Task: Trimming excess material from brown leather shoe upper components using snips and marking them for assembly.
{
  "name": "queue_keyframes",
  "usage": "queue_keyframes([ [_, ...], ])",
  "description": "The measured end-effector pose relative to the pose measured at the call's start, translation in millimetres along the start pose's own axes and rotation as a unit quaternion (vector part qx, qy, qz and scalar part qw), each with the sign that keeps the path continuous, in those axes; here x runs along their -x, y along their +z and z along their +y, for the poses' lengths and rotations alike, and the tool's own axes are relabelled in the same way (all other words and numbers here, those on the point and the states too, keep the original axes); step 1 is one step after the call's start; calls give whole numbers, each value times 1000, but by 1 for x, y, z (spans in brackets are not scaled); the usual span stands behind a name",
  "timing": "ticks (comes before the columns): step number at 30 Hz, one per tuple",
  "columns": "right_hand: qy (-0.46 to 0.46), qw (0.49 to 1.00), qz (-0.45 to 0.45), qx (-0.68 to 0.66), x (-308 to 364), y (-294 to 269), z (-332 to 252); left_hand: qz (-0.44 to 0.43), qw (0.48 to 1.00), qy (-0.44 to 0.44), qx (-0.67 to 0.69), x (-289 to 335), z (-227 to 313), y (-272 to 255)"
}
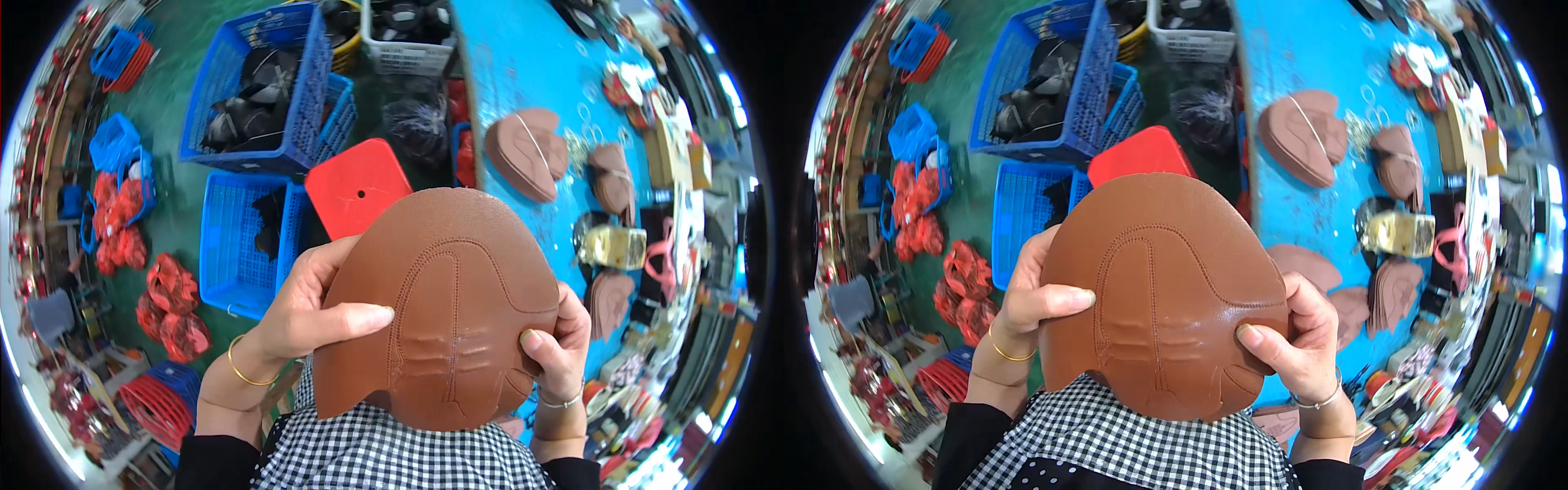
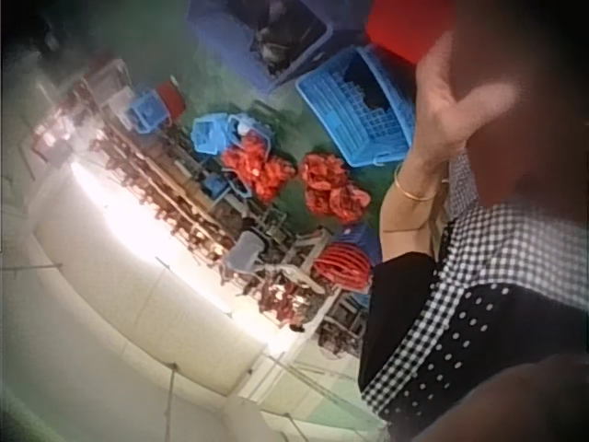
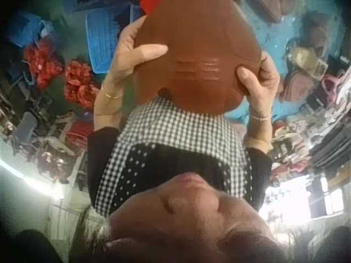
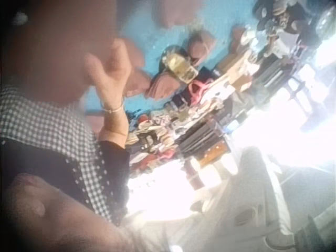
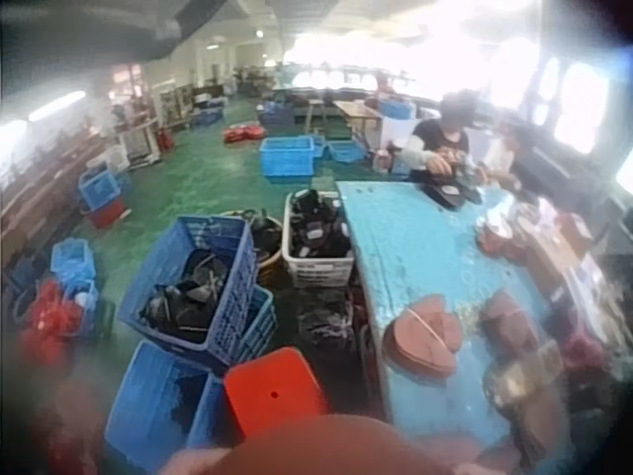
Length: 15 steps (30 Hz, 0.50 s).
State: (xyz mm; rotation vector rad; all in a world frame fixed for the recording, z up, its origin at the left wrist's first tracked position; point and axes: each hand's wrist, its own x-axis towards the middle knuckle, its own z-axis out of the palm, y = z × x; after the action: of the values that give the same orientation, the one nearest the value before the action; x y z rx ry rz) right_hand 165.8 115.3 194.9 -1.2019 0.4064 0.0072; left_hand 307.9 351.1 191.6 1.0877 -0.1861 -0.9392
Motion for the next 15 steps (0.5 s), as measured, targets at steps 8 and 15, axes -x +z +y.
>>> queue_keyframes([
  [8, 95, 988, -123, 19, -64, 92, -8, 147, 986, 76, -7, 74, 46, -65],
  [15, 89, 944, -315, 52, -112, 168, -1, 309, 932, 180, -55, 149, 52, -66],
])
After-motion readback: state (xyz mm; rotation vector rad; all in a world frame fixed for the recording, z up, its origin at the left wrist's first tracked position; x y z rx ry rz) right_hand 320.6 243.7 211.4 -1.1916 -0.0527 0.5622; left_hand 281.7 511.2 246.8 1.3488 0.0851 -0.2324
